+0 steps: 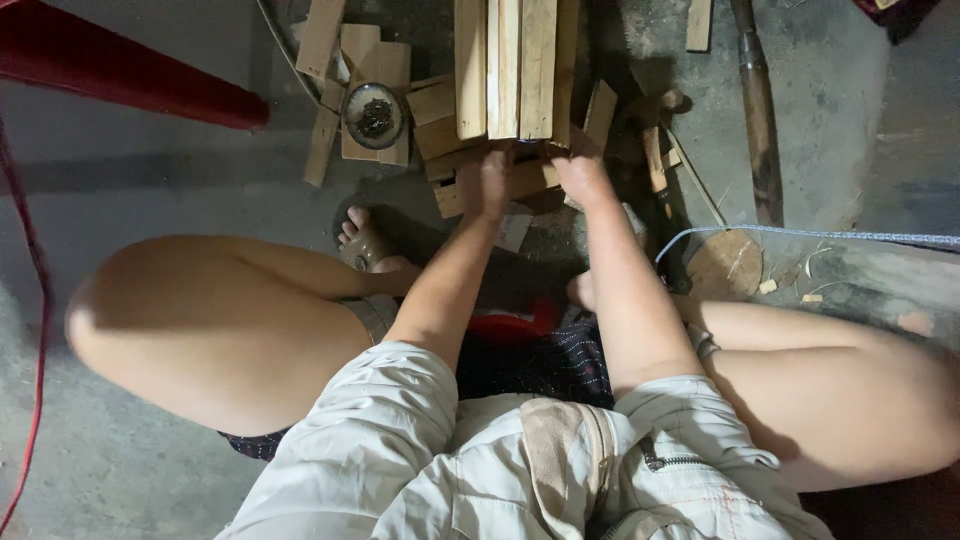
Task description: The person assembles wooden slats into a structure using a hammer and tape.
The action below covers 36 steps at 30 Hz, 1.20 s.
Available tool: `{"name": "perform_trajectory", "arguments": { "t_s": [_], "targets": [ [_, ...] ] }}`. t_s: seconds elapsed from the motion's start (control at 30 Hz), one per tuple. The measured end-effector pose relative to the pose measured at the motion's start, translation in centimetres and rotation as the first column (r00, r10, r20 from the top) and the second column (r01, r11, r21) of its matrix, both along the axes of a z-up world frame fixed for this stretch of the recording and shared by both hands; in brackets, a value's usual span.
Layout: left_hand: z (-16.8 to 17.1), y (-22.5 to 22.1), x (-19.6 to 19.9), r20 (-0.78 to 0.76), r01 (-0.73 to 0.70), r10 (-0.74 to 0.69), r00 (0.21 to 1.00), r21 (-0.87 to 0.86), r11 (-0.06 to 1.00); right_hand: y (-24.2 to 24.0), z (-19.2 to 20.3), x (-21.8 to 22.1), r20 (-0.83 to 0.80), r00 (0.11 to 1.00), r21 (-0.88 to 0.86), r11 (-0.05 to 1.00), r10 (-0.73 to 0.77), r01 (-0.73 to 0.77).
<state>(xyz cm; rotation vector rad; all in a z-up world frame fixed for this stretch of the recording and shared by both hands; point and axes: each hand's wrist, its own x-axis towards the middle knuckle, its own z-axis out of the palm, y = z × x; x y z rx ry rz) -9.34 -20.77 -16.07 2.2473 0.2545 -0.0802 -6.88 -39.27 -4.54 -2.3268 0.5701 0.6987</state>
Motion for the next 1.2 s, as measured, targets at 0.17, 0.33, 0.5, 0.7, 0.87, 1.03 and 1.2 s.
{"name": "perform_trajectory", "arguments": {
  "t_s": [0.17, 0.33, 0.5, 0.7, 0.87, 1.03, 1.2],
  "targets": [
    [1.0, 0.7, -0.1, 0.055, 0.177, -0.193, 0.98, 0.22, 0.959, 0.0, -0.1, 0.3, 0.001, 1.0, 0.007, 1.0, -0.012, 0.012],
    [7.4, 1.0, -0.7, 0.053, 0.158, -0.169, 0.984, 0.174, 0.972, 2.5, 8.1, 0.7, 0.298, 0.952, 0.235, 0.972, -0.075, 0.004],
    [11.1, 1.2, -0.4, -0.174, -0.005, -0.035, 0.984, -0.226, 0.974, -1.0, -1.7, -0.5, 0.119, 0.988, 0.145, 0.986, -0.095, 0.078],
    [-7.3, -1.7, 0.9, 0.239, 0.14, -0.091, 0.967, -0.199, 0.97, 2.0, 6.1, 0.6, 0.374, 0.922, 0.298, 0.954, -0.102, -0.015],
    [-12.8, -2.0, 1.1, 0.13, 0.131, -0.104, 0.986, -0.218, 0.967, 1.3, 3.7, 0.7, 0.385, 0.92, 0.296, 0.954, -0.08, -0.041],
    [-14.0, -2.8, 1.1, 0.161, 0.074, -0.016, 0.987, -0.36, 0.93, 1.1, 3.5, 0.3, 0.38, 0.92, 0.289, 0.957, -0.102, -0.013],
    [-14.3, -2.5, 0.9, 0.102, 0.065, -0.017, 0.995, -0.485, 0.872, 1.5, 4.0, 0.3, 0.387, 0.917, 0.3, 0.953, -0.094, -0.029]
  ]
}}
